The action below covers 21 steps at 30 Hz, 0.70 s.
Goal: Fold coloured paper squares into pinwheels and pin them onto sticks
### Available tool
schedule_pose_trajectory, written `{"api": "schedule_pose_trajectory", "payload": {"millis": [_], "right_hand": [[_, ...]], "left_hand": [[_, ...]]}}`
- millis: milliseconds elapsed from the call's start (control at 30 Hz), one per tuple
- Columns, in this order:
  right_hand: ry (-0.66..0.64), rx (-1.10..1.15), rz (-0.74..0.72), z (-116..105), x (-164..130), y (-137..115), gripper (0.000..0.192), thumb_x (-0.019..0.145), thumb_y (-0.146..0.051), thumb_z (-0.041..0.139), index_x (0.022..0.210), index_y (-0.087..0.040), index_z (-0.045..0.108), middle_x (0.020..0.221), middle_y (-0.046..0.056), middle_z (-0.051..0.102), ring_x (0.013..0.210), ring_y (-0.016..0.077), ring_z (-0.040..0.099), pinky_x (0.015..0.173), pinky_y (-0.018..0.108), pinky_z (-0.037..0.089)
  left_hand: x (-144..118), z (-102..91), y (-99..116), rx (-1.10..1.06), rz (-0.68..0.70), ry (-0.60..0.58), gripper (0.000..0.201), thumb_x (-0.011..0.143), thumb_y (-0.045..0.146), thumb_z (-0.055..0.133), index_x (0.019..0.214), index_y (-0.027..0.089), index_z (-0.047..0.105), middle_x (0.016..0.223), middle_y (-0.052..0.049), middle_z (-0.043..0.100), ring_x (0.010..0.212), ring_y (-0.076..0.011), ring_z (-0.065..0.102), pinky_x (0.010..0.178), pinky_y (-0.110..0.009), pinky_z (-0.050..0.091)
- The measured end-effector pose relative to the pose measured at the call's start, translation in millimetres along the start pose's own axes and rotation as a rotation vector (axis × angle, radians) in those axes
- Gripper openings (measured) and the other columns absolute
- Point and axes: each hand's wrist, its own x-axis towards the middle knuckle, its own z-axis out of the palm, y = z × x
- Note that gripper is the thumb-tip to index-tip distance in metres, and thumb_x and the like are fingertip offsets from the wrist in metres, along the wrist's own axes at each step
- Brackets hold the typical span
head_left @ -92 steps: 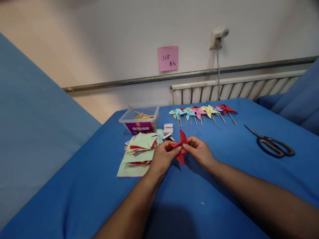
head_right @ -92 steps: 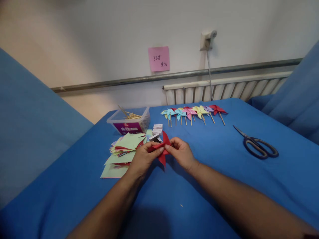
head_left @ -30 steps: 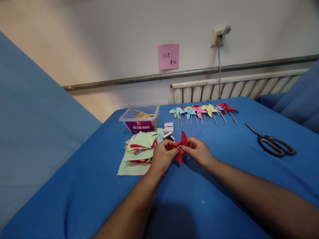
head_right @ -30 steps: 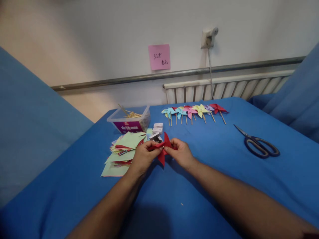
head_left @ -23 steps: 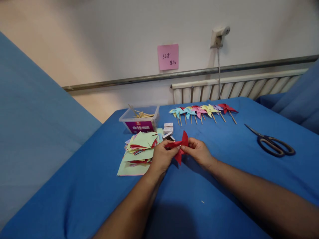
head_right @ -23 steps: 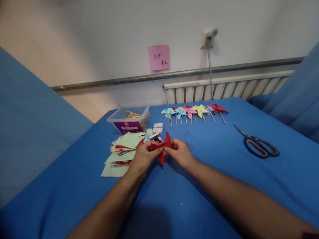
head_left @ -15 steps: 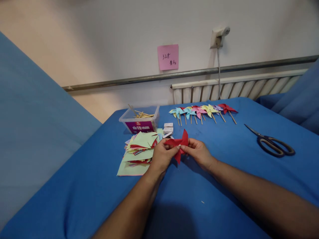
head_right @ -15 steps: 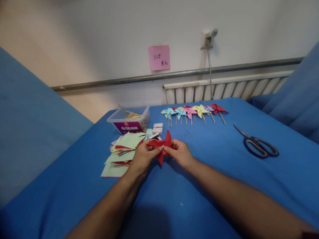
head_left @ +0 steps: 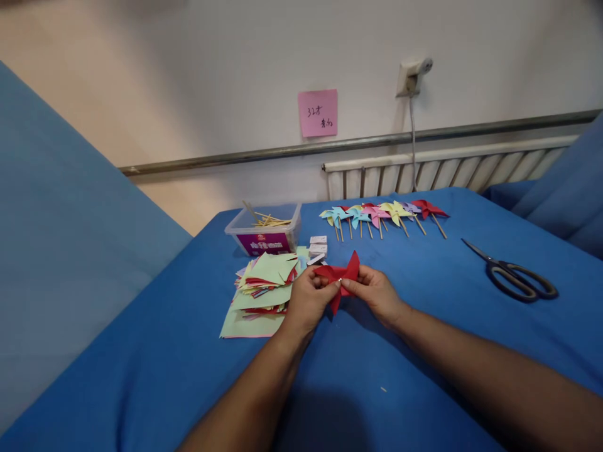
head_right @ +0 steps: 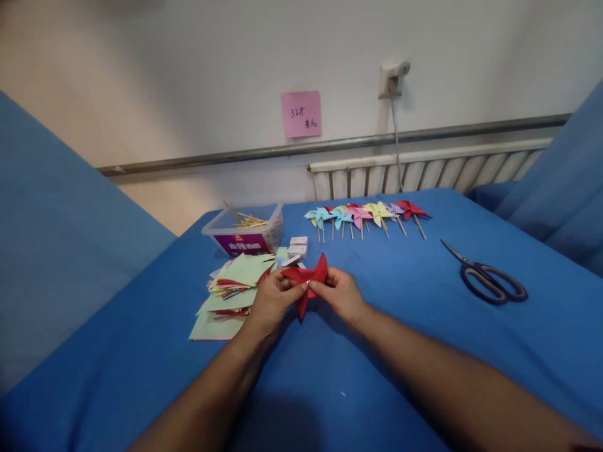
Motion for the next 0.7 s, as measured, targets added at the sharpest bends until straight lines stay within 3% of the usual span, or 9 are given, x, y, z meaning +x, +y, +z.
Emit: {"api": "schedule_pose_trajectory", "payload": {"millis": [267,700], "right_hand": [[0.025,0.010,0.014,2.8,0.9,-3.2,0.030,0.063,-0.035,0.081,0.084,-0.018,0.070,0.081,0.003,0.073,0.069,0.0142,0.064,0.072,0.032,0.050],[-0.033,0.007,0.027,-1.3,-1.0,-0.9,0.031,0.069,-0.037,0.078,0.092,-0.017,0.072,0.087,0.006,0.074,0.074,0.0177,0.065,0.074,0.034,0.049]], "left_hand": [[-1.2,1.7,-3.5,-0.132,-0.036,-0.001,0.032,0.058,0.019,0.077,0.087,0.014,0.063,0.067,-0.001,0.067,0.059,-0.0122,0.061,0.060,-0.023,0.047],[-1.3,3.4,-4.7,-0.145,-0.046,-0.018,0.035,0.058,0.023,0.079,0.086,0.014,0.062,0.069,-0.002,0.068,0.061,-0.0139,0.063,0.061,-0.025,0.048]]}}
